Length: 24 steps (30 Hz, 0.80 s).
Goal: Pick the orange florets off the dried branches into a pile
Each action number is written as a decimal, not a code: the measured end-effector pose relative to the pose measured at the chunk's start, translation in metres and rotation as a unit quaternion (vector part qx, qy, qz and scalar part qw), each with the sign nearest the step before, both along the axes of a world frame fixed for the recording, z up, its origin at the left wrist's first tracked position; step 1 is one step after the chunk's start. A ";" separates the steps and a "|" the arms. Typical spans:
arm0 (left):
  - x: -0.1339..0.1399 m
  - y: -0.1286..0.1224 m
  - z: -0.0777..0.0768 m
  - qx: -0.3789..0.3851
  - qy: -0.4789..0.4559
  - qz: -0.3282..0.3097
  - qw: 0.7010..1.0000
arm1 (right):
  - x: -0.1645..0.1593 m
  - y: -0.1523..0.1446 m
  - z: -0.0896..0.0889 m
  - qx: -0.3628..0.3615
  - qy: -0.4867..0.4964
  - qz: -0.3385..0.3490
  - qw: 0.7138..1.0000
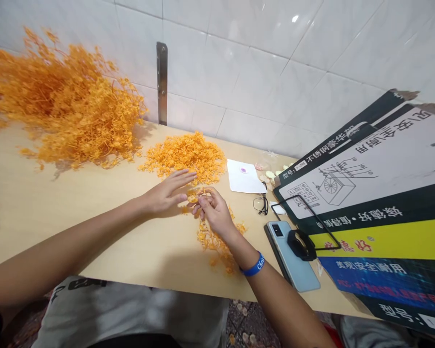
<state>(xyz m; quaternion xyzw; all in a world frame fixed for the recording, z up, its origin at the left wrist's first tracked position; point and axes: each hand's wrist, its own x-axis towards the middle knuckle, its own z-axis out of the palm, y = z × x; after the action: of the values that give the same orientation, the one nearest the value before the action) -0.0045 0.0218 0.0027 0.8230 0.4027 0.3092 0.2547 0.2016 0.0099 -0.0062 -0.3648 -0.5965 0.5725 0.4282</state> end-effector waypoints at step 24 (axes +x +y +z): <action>0.027 -0.011 0.004 -0.075 -0.211 0.111 0.968 | 0.001 -0.005 0.006 0.034 -0.129 0.011 0.991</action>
<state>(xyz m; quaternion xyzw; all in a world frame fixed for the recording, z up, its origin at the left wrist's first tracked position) 0.0222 0.0105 0.0063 0.6677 0.4510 0.4708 0.3592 0.2029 0.0045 -0.0006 -0.4139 -0.6696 0.5053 0.3535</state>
